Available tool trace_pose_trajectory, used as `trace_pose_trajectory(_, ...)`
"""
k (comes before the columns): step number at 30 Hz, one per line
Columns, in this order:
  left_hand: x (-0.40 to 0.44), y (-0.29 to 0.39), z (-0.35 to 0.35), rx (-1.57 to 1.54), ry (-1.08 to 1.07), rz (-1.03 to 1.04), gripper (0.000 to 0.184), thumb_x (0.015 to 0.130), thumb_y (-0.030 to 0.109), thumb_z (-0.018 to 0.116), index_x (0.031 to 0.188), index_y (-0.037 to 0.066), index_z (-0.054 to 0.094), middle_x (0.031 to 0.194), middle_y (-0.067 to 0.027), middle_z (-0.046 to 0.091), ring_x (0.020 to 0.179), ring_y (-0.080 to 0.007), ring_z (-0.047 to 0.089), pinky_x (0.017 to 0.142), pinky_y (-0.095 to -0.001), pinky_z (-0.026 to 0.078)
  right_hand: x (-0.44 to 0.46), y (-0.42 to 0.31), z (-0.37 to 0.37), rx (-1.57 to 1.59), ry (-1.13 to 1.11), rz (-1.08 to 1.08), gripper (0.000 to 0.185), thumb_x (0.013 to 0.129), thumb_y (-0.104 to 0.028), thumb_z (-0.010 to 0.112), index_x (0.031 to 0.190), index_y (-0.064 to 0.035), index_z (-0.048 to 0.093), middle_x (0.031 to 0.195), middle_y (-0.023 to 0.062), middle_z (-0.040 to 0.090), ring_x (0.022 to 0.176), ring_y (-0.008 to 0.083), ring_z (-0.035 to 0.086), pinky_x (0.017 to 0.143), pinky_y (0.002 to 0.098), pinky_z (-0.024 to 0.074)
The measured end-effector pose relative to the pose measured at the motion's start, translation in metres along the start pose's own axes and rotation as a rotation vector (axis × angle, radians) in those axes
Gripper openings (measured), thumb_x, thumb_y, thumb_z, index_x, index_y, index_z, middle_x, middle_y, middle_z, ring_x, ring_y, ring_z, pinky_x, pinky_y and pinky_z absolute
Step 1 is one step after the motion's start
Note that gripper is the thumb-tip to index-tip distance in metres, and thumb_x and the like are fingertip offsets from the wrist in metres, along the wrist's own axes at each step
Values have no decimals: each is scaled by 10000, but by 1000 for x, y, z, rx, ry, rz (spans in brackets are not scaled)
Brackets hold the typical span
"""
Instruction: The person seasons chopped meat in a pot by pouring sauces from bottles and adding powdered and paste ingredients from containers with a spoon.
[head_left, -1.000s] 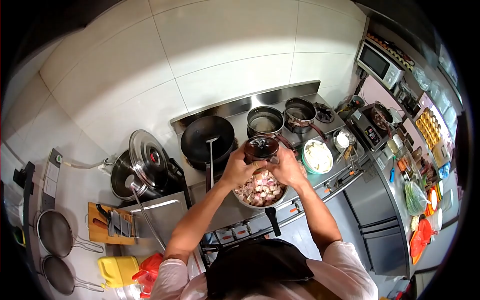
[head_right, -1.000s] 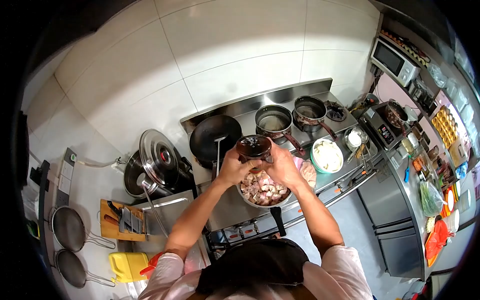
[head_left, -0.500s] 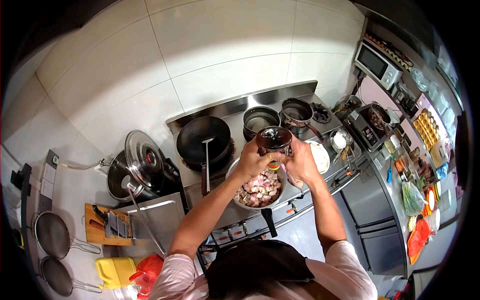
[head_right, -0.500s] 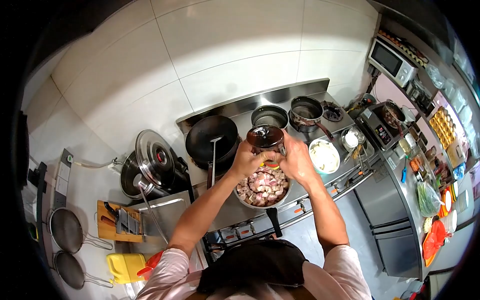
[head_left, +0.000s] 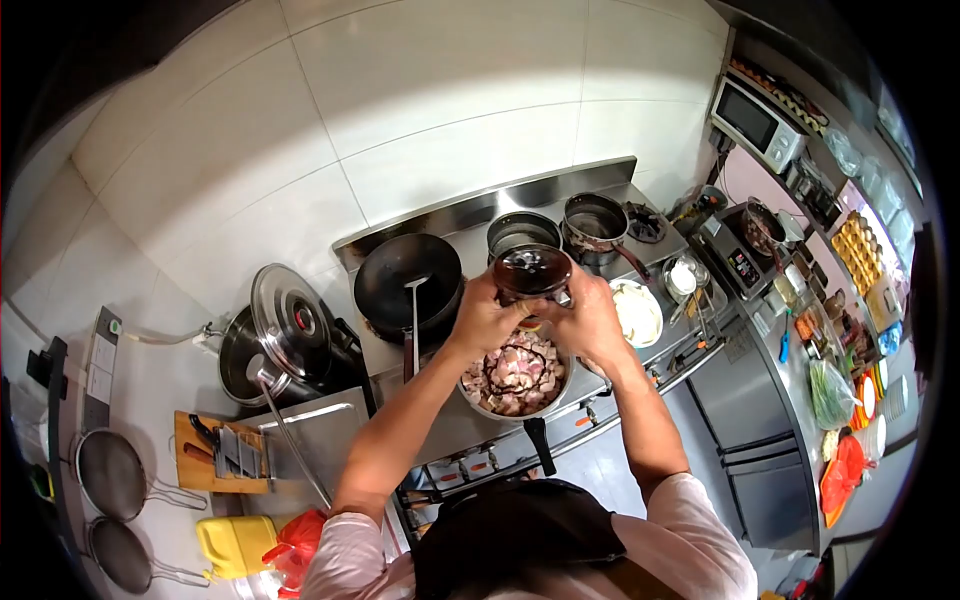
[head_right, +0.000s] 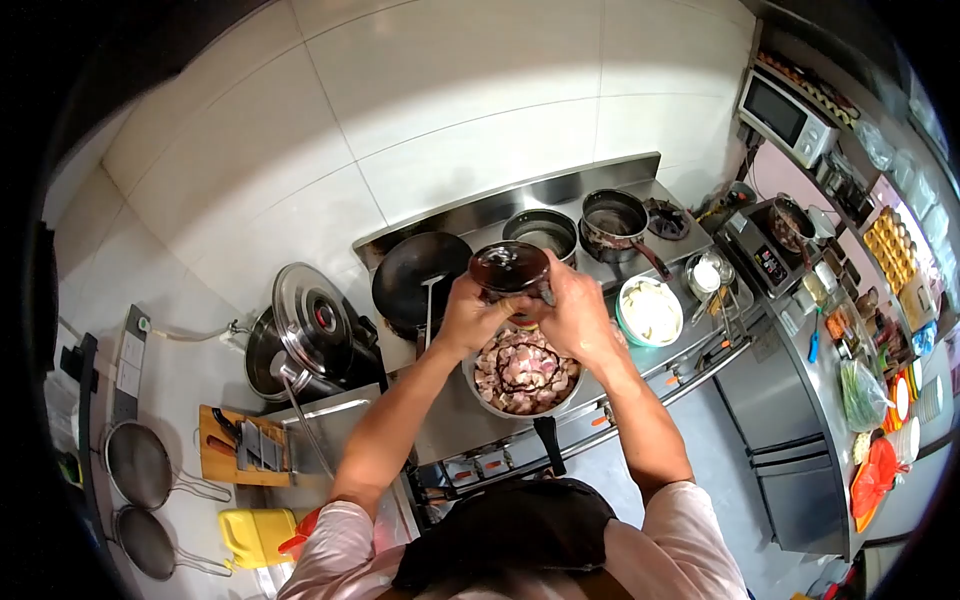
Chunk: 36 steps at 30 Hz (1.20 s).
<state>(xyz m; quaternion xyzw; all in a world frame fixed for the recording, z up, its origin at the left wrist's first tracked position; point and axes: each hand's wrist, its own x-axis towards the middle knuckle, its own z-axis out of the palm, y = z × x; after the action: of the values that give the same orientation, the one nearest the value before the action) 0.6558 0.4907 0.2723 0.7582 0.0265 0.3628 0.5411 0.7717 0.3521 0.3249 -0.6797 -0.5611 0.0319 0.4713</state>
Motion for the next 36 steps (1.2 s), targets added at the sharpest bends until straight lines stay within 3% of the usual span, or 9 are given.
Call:
trace_pose_trajectory(2,-2,-6,9,-61,-16,-41,399,827,160,829,1155,0,666,1074,-64,722,950,-139,661,862,-304,525,-5,-3,-6,8,-9,5,555,739,13,744,1257,-58,559,1034,241,680,1004,458,632,812,483,516)
trace_pose_trajectory(5,-9,-1,9,-14,5,-12,414,816,213,846,1125,16,655,987,-46,738,873,-95,638,785,-291,528,-13,8,-1,21,1,6,572,726,4,755,1260,-63,560,1024,247,676,990,459,634,801,483,516)
trace_pose_trajectory(11,4,-3,1,-69,-7,-34,402,822,201,839,1120,1,657,977,-47,741,880,-99,658,800,-291,533,-2,11,3,-38,31,-32,565,711,1,759,1239,-54,566,955,240,672,917,462,637,773,498,506)
trace_pose_trajectory(19,-19,6,-8,-43,-45,-52,406,832,191,829,1153,10,658,1014,-64,742,922,-129,667,838,-308,528,-14,-5,9,25,-23,33,542,720,8,765,1223,-44,570,993,231,690,962,454,646,791,475,521)
trace_pose_trajectory(23,-13,11,-19,26,-14,24,414,823,156,827,1165,0,653,1064,-65,727,968,-135,665,869,-296,519,-1,-9,13,-20,19,-117,544,701,36,750,1208,-33,566,1066,217,672,988,434,642,793,456,529)
trace_pose_trajectory(30,-31,-3,-30,-363,256,-6,373,891,44,728,1240,9,602,1170,-61,674,1053,-168,634,955,-326,493,7,-25,15,55,53,-214,556,761,14,757,1283,-37,571,1174,211,660,1093,397,642,890,414,537)
trace_pose_trajectory(33,-48,-20,-38,-611,565,-17,376,924,59,693,1276,67,563,1224,-42,635,1136,-197,599,1009,-381,474,2,-9,14,167,103,-67,541,804,-15,758,1307,-27,560,1195,198,672,1119,341,661,928,381,528)
trace_pose_trajectory(34,-53,-21,-43,-674,631,-14,383,922,77,702,1278,80,561,1225,-42,633,1139,-207,598,1011,-391,474,-3,-4,14,184,125,27,438,858,-51,734,1268,-7,586,1126,177,706,1091,259,684,929,343,521)
trace_pose_trajectory(36,-65,-26,-56,-795,760,-17,387,921,103,712,1277,97,559,1216,-45,636,1137,-224,601,1019,-408,471,-15,16,22,285,132,174,345,912,-114,698,1221,12,610,1072,151,722,1021,223,693,886,321,528)
